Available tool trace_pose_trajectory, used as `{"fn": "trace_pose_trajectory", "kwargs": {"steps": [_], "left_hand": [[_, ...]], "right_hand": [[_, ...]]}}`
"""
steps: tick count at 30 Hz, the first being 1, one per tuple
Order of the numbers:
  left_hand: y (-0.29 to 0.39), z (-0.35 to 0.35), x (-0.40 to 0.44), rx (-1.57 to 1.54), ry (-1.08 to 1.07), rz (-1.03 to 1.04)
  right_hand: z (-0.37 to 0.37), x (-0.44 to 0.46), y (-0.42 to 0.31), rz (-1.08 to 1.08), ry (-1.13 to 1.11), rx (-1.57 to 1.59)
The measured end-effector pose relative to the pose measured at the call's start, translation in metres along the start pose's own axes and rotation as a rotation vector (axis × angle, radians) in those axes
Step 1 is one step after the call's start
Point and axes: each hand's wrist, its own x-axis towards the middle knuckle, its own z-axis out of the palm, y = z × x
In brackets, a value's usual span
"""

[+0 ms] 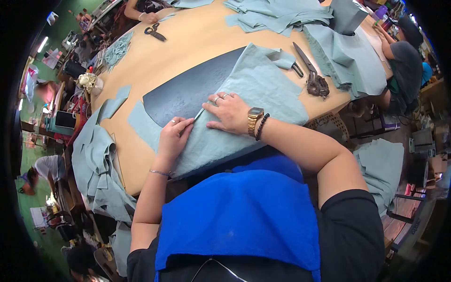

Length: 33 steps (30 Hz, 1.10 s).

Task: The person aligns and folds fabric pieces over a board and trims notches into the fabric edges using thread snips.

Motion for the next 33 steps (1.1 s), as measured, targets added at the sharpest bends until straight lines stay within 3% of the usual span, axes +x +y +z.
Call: {"fn": "trace_pose_trajectory", "kwargs": {"steps": [7, 13, 14, 17, 18, 21, 28, 33], "left_hand": [[-0.001, -0.009, -0.014, 0.217, 0.049, 0.144], [-0.001, -0.009, -0.015, 0.257, 0.052, 0.164], [-0.001, -0.009, -0.016, 0.244, 0.044, 0.153], [-0.001, -0.011, -0.014, 0.208, 0.021, 0.125], [-0.001, -0.012, -0.013, 0.191, 0.017, 0.117], [0.0, -0.021, -0.012, 0.147, -0.068, 0.054], [-0.006, -0.046, -0.019, 0.299, -0.224, 0.059], [-0.011, -0.056, -0.021, 0.286, -0.25, -0.059]], "right_hand": [[-0.019, 0.0, -0.033, 0.061, -0.217, -0.135], [-0.024, 0.002, -0.009, 0.201, -0.196, -0.193], [-0.019, 0.001, -0.005, 0.164, -0.06, -0.301], [-0.018, 0.015, -0.015, 0.011, -0.112, 0.001], [-0.014, 0.015, -0.026, -0.093, -0.031, 0.026], [0.005, 0.014, -0.04, -0.142, 0.007, 0.04], [-0.009, 0.019, -0.052, -0.105, -0.17, 0.03], [-0.015, 0.025, -0.058, -0.131, -0.273, 0.012]]}}
